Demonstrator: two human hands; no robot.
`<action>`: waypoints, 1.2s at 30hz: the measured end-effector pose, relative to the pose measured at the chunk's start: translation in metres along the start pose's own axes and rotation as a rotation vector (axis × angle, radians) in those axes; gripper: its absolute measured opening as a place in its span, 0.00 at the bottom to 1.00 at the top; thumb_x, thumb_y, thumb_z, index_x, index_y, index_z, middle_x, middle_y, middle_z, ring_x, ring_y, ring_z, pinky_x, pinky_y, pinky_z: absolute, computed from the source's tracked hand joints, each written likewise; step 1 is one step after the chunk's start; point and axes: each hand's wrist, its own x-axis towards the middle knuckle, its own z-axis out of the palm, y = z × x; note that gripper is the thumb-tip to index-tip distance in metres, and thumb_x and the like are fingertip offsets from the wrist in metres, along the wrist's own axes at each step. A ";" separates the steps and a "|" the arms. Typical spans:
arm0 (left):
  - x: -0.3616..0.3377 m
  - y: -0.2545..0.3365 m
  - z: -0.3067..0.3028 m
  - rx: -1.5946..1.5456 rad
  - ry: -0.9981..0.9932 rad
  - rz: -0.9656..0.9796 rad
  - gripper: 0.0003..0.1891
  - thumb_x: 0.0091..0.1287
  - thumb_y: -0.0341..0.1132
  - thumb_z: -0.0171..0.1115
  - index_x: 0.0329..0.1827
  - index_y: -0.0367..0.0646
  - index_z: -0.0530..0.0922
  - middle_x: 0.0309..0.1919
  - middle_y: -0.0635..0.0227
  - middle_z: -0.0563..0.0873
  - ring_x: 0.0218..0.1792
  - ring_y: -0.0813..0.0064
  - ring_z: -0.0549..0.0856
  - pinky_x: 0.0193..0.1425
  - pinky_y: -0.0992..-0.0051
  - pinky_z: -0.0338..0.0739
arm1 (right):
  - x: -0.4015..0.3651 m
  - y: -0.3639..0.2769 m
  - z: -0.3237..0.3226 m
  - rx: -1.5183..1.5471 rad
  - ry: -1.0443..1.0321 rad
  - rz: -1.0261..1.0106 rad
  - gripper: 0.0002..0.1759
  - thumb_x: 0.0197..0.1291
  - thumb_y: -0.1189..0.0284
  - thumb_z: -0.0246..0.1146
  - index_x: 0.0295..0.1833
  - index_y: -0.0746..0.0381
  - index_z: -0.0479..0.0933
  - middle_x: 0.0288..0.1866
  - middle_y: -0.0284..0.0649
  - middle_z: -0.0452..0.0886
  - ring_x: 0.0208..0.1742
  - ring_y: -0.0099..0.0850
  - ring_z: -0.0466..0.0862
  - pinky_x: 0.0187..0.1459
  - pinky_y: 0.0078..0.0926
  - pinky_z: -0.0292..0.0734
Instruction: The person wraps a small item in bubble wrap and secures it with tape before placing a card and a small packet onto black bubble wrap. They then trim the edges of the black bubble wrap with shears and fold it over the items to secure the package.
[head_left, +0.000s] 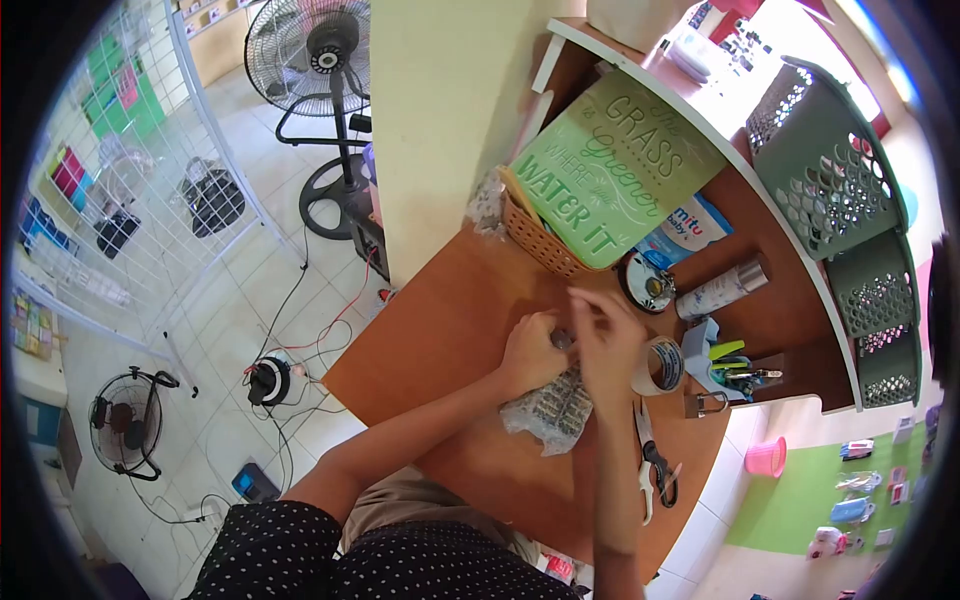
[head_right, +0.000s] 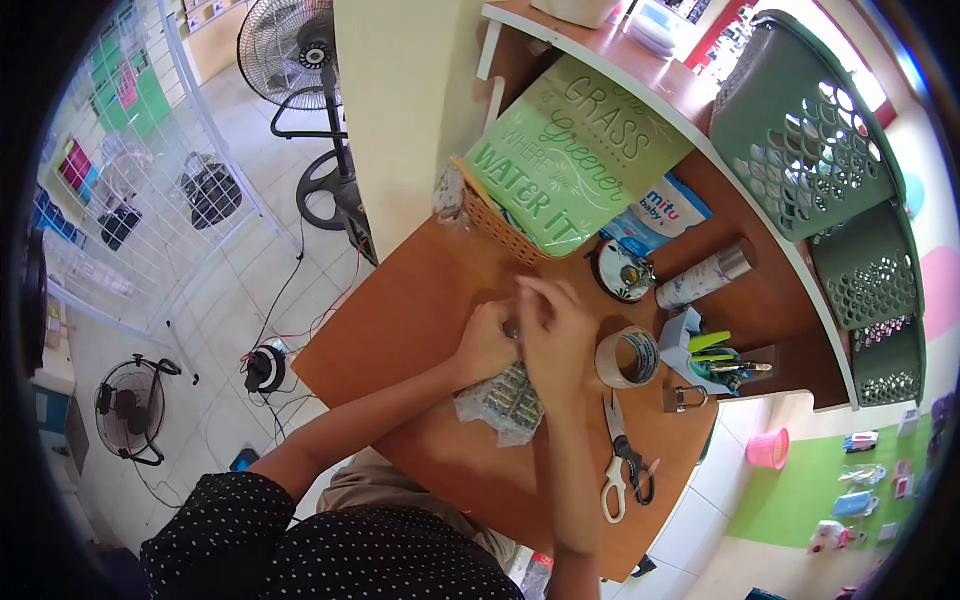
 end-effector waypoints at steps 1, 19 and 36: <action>0.001 -0.002 0.000 0.016 -0.019 -0.008 0.11 0.50 0.35 0.66 0.31 0.36 0.80 0.31 0.55 0.84 0.38 0.55 0.83 0.44 0.64 0.77 | 0.012 -0.008 0.009 -0.041 -0.130 0.016 0.07 0.57 0.73 0.61 0.39 0.63 0.82 0.37 0.45 0.81 0.36 0.39 0.82 0.37 0.29 0.75; 0.001 -0.015 0.002 -0.016 -0.055 -0.019 0.15 0.47 0.36 0.68 0.35 0.36 0.79 0.30 0.53 0.84 0.36 0.52 0.84 0.39 0.61 0.77 | 0.068 0.040 0.086 -0.430 -0.318 0.105 0.05 0.52 0.72 0.62 0.32 0.63 0.81 0.32 0.50 0.82 0.35 0.44 0.84 0.38 0.39 0.77; 0.000 -0.002 -0.002 0.061 -0.011 0.003 0.11 0.50 0.34 0.66 0.30 0.33 0.80 0.31 0.52 0.83 0.34 0.53 0.84 0.38 0.63 0.76 | 0.018 0.018 0.001 -0.536 -0.065 -0.073 0.08 0.53 0.69 0.64 0.35 0.61 0.81 0.26 0.40 0.79 0.24 0.36 0.79 0.28 0.31 0.71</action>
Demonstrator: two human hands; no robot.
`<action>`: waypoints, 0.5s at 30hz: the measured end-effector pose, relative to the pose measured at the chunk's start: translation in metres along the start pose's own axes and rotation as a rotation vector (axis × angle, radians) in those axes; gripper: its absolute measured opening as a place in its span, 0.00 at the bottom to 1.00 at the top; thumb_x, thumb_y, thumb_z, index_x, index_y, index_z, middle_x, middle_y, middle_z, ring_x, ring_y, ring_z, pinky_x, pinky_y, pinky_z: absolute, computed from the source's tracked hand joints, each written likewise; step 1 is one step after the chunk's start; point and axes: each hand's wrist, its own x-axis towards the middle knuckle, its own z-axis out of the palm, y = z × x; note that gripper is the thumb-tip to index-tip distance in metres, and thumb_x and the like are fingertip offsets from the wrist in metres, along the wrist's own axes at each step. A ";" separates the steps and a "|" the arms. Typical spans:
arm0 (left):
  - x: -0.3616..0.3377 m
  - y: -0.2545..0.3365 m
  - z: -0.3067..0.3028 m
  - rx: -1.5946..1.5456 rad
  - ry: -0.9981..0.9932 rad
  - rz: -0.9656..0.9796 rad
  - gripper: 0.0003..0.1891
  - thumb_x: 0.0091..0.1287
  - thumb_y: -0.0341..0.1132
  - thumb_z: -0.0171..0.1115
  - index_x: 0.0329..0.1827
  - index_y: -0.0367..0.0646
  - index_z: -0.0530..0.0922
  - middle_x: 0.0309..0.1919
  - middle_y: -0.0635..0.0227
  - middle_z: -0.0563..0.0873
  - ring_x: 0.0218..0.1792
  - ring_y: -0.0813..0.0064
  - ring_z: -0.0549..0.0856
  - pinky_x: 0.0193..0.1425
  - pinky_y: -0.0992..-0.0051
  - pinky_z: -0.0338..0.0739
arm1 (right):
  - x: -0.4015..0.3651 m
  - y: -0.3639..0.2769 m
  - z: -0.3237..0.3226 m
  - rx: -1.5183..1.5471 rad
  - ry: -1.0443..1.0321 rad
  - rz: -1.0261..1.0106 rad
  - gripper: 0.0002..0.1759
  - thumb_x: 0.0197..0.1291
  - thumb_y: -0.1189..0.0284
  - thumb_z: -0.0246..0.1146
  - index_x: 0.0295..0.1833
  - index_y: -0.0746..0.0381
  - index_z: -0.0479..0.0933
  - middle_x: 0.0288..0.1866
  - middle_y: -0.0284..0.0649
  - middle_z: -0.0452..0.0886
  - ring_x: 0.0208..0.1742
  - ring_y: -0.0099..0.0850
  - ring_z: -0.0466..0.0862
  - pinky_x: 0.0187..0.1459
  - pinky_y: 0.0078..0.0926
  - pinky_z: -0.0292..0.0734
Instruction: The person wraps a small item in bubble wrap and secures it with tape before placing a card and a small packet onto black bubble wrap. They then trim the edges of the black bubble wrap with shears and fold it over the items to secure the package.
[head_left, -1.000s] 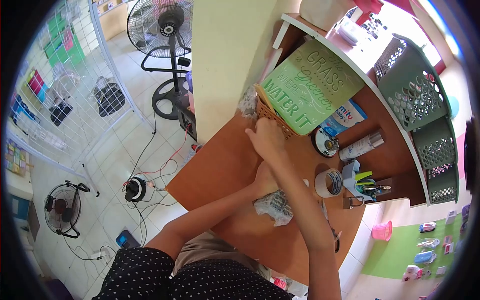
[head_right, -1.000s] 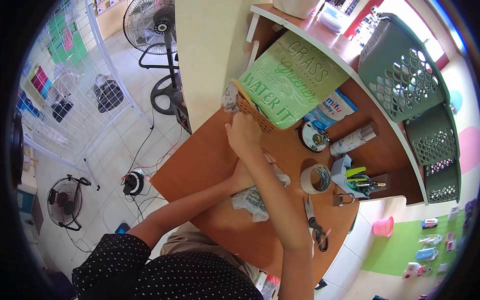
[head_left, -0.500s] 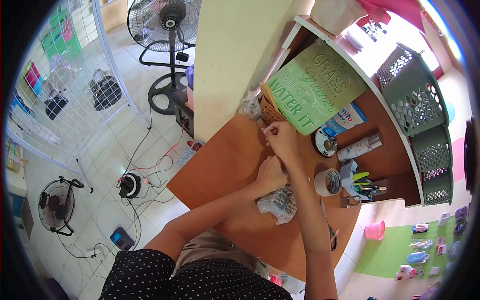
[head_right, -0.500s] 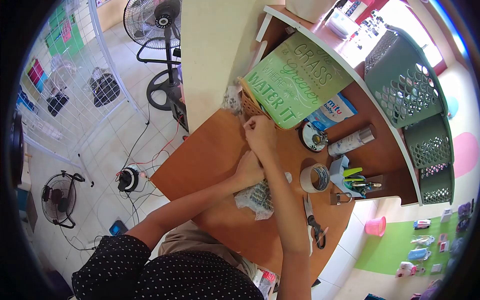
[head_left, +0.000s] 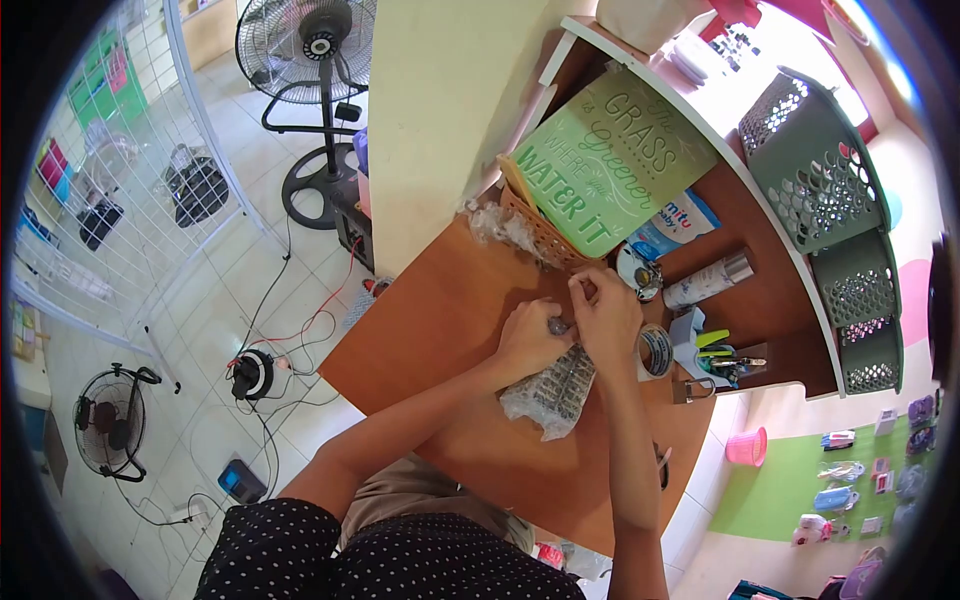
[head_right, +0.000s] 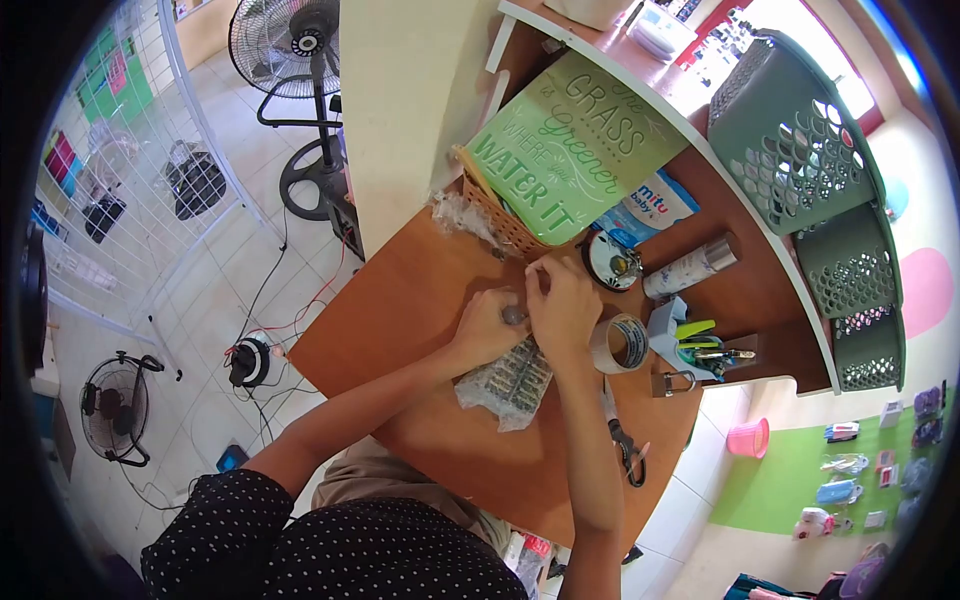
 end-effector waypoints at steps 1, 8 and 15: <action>0.001 0.000 0.000 -0.017 -0.008 0.016 0.11 0.50 0.34 0.66 0.30 0.34 0.80 0.32 0.52 0.83 0.34 0.52 0.83 0.38 0.63 0.76 | -0.003 -0.002 -0.005 -0.040 0.015 0.011 0.07 0.53 0.68 0.64 0.34 0.60 0.81 0.27 0.40 0.78 0.24 0.37 0.79 0.28 0.32 0.71; -0.009 0.019 -0.013 0.316 0.050 0.102 0.13 0.54 0.32 0.64 0.43 0.41 0.80 0.33 0.54 0.83 0.32 0.53 0.83 0.38 0.60 0.77 | -0.017 0.011 0.000 -0.132 0.117 0.046 0.09 0.58 0.63 0.61 0.36 0.56 0.80 0.32 0.40 0.75 0.28 0.45 0.80 0.28 0.38 0.73; 0.019 0.007 -0.038 0.423 0.522 0.522 0.16 0.56 0.33 0.61 0.50 0.49 0.79 0.35 0.65 0.82 0.44 0.64 0.81 0.54 0.63 0.74 | -0.019 0.013 0.014 -0.080 0.257 0.008 0.07 0.54 0.65 0.65 0.34 0.56 0.80 0.31 0.36 0.75 0.32 0.39 0.80 0.31 0.36 0.74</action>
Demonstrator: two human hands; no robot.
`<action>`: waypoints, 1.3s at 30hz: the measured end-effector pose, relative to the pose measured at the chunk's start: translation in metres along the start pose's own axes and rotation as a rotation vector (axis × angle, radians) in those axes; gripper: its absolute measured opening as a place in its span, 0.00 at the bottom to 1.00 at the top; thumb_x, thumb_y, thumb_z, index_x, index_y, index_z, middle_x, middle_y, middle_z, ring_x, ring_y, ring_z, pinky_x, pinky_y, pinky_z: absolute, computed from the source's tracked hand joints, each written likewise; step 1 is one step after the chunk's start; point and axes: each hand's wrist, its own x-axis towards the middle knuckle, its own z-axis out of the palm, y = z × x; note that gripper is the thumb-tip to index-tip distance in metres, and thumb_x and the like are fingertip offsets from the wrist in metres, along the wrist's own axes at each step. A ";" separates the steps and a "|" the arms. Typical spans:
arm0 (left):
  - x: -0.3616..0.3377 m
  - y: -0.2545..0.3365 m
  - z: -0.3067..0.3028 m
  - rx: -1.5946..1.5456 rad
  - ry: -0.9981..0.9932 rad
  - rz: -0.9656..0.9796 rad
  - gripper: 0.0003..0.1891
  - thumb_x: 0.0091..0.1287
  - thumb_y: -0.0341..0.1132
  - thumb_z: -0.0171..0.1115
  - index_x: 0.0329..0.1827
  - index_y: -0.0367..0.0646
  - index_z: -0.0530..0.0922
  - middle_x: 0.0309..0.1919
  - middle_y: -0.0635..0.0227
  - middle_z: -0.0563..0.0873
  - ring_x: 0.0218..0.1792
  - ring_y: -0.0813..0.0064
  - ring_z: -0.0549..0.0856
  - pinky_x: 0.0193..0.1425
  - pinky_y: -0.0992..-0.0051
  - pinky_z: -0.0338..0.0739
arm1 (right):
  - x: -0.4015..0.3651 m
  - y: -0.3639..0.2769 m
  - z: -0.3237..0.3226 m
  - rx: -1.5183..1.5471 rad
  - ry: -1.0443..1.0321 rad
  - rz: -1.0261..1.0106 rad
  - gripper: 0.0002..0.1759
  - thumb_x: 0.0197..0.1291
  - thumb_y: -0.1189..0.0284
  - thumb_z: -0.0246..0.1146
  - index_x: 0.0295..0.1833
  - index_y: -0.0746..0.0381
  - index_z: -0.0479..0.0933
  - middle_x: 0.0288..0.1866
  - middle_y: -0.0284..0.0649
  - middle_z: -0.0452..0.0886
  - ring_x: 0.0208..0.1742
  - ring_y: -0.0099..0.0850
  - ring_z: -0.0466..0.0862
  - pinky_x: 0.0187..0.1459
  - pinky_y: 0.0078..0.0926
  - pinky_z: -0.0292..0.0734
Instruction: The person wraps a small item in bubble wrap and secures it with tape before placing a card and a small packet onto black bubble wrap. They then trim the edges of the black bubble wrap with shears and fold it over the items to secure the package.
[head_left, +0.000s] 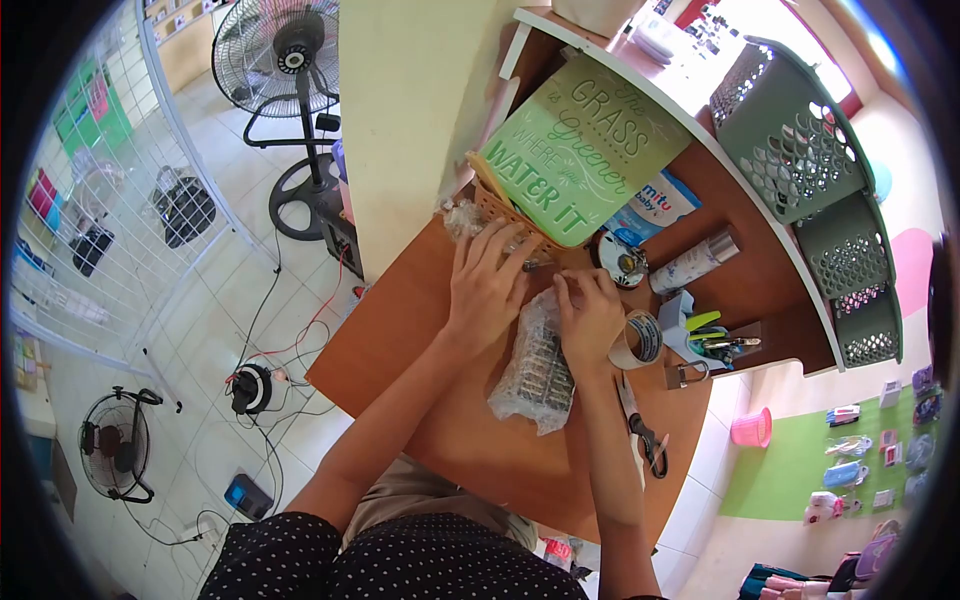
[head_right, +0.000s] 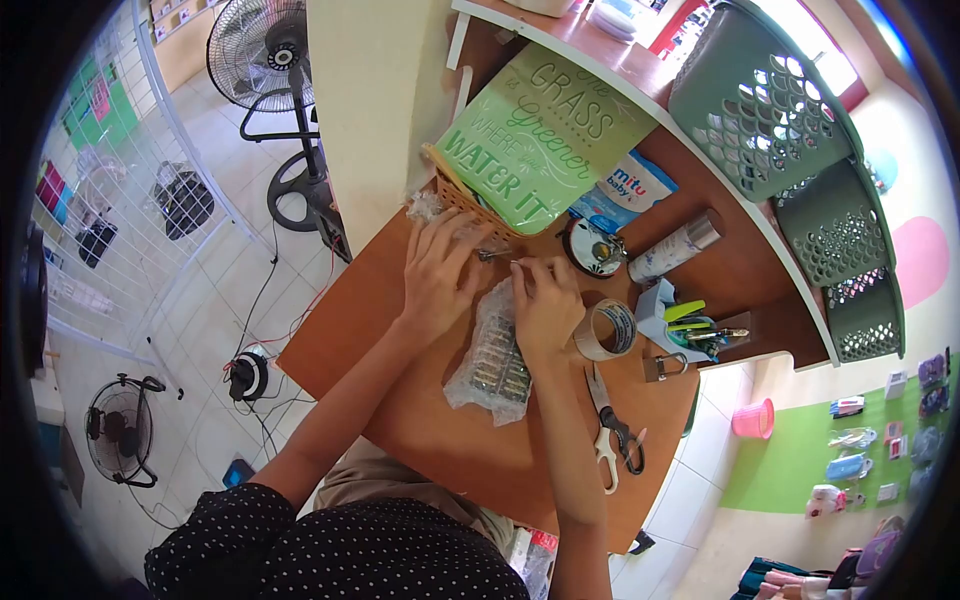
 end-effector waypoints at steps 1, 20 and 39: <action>-0.001 -0.006 0.002 0.071 -0.074 0.072 0.15 0.56 0.31 0.61 0.48 0.50 0.80 0.36 0.68 0.82 0.47 0.66 0.80 0.60 0.63 0.69 | 0.000 -0.001 0.002 0.020 0.060 -0.054 0.06 0.53 0.66 0.66 0.33 0.56 0.80 0.32 0.35 0.75 0.33 0.38 0.79 0.32 0.35 0.74; 0.006 -0.012 0.000 -0.475 -0.253 -0.012 0.16 0.58 0.31 0.63 0.50 0.40 0.80 0.45 0.61 0.84 0.50 0.66 0.81 0.63 0.64 0.68 | 0.006 -0.001 -0.016 -0.014 0.127 -0.240 0.10 0.50 0.68 0.68 0.39 0.56 0.83 0.51 0.33 0.82 0.49 0.33 0.77 0.59 0.40 0.62; 0.006 0.025 -0.028 -0.563 0.076 -0.079 0.08 0.54 0.18 0.63 0.37 0.37 0.83 0.28 0.64 0.81 0.28 0.73 0.82 0.32 0.78 0.75 | -0.014 -0.036 -0.046 1.204 0.064 0.401 0.28 0.52 0.77 0.68 0.61 0.68 0.71 0.53 0.44 0.77 0.45 0.25 0.79 0.48 0.23 0.74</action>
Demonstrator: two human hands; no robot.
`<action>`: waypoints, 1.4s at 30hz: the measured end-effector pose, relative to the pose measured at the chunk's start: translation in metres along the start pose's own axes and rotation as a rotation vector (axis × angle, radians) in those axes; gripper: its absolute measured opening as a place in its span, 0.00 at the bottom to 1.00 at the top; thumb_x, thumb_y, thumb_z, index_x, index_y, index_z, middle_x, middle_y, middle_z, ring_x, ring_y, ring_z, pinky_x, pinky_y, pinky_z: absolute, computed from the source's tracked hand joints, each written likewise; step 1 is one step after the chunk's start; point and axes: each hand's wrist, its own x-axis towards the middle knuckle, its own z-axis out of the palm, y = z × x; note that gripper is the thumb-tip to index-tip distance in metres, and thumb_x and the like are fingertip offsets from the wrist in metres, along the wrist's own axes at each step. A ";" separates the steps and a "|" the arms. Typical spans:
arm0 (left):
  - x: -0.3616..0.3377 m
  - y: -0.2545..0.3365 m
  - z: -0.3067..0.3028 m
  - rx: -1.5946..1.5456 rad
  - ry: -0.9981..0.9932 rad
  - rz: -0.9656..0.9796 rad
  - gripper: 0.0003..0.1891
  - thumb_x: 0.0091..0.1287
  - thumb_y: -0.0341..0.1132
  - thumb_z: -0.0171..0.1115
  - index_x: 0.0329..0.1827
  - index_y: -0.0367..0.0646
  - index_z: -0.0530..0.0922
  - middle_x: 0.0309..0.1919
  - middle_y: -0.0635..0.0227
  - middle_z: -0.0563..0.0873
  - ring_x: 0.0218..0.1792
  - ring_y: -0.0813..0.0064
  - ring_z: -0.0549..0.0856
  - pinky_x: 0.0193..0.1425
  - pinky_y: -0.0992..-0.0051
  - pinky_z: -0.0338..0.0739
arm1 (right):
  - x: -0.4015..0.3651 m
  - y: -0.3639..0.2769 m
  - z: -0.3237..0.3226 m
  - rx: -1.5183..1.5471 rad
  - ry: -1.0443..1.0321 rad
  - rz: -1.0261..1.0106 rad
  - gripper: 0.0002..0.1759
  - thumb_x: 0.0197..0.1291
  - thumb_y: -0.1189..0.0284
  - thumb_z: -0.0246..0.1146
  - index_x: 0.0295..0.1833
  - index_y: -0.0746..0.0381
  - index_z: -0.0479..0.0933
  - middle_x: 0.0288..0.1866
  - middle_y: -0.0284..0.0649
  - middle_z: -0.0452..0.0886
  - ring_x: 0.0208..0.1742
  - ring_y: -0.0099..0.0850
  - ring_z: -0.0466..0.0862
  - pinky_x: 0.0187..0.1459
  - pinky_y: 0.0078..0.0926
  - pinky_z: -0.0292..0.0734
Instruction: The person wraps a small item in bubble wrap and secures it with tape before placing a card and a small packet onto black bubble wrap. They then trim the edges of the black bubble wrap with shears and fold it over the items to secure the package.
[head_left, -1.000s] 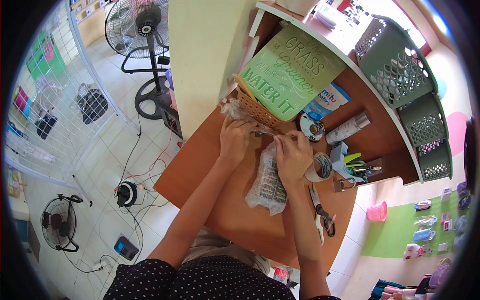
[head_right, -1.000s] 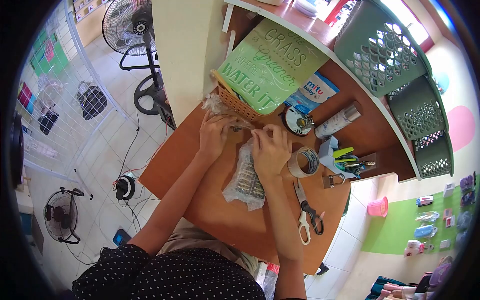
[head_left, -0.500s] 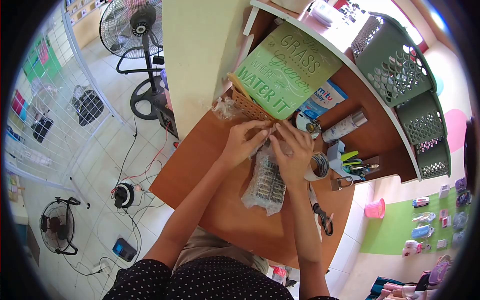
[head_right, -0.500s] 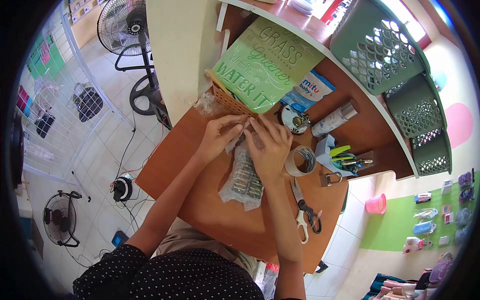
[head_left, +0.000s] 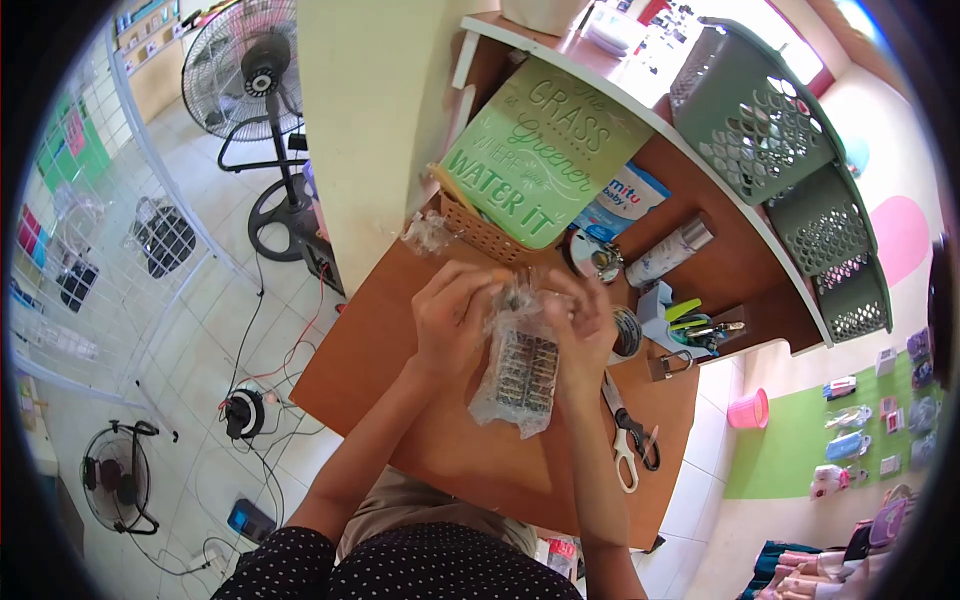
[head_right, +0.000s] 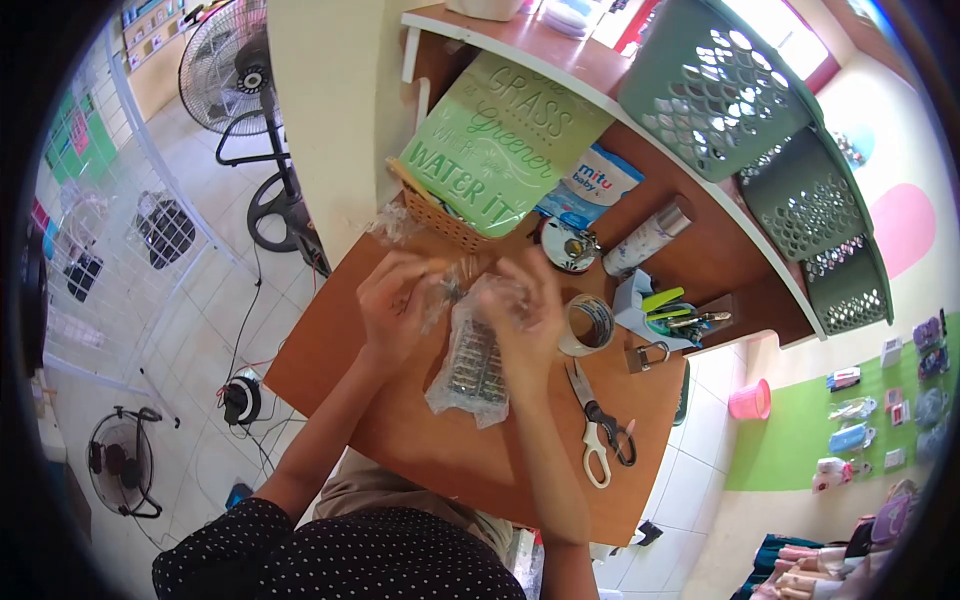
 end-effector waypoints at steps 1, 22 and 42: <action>-0.003 0.009 -0.001 0.033 -0.015 0.014 0.09 0.54 0.18 0.63 0.37 0.38 0.83 0.28 0.65 0.81 0.28 0.72 0.81 0.30 0.77 0.75 | -0.006 -0.001 -0.003 -0.021 -0.056 0.041 0.27 0.51 0.77 0.69 0.59 0.68 0.72 0.52 0.43 0.78 0.45 0.24 0.79 0.47 0.22 0.74; -0.050 0.063 -0.013 0.265 -0.121 0.151 0.14 0.42 0.17 0.64 0.32 0.41 0.84 0.22 0.68 0.77 0.20 0.71 0.75 0.24 0.75 0.68 | -0.034 -0.025 -0.028 0.110 -0.112 0.438 0.06 0.57 0.76 0.65 0.36 0.70 0.81 0.30 0.40 0.83 0.31 0.22 0.78 0.37 0.19 0.73; -0.034 0.053 -0.034 0.111 -0.151 -0.375 0.09 0.55 0.19 0.62 0.40 0.32 0.79 0.29 0.63 0.83 0.31 0.76 0.83 0.34 0.80 0.77 | -0.039 -0.038 -0.080 -0.004 0.289 0.367 0.10 0.58 0.71 0.65 0.39 0.67 0.79 0.29 0.38 0.82 0.29 0.22 0.81 0.31 0.19 0.76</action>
